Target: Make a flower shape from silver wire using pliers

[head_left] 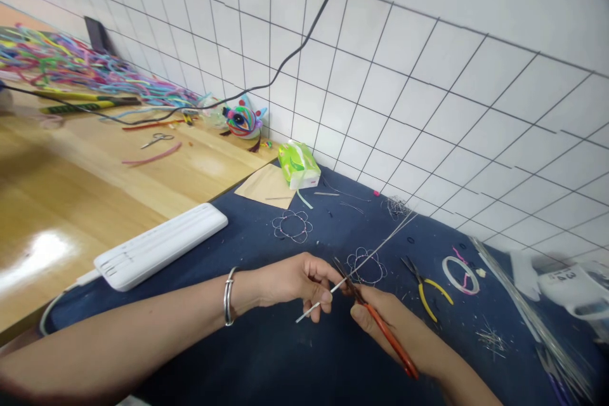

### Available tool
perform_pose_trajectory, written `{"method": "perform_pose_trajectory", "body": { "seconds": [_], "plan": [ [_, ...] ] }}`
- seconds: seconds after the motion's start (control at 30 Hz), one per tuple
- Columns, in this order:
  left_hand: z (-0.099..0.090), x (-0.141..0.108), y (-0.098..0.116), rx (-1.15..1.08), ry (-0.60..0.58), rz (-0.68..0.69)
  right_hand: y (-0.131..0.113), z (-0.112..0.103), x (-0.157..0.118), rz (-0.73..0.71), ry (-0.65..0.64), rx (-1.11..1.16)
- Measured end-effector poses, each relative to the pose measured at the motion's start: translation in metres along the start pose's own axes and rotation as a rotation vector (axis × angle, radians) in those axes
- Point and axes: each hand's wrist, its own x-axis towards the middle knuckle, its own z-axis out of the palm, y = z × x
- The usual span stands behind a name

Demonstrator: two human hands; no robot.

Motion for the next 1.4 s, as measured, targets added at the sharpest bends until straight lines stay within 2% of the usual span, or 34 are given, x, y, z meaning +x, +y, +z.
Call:
{"method": "perform_pose_trajectory", "body": {
  "seconds": [0.4, 0.6, 0.93, 1.4],
  "plan": [
    [0.000, -0.002, 0.003, 0.010, -0.010, 0.002, -0.004, 0.001, 0.000, 0.039, 0.014, 0.023],
    [-0.001, -0.002, 0.003, 0.026, -0.017, 0.002, -0.003, 0.002, 0.000, 0.035, 0.006, -0.029],
    [0.000, -0.005, 0.005, 0.054, -0.034, 0.003, -0.012, 0.006, 0.000, 0.155, -0.047, -0.189],
    [0.004, -0.011, 0.012, 0.067, -0.078, -0.034, -0.007, 0.022, -0.002, 0.196, -0.011, -0.082]
  ]
}}
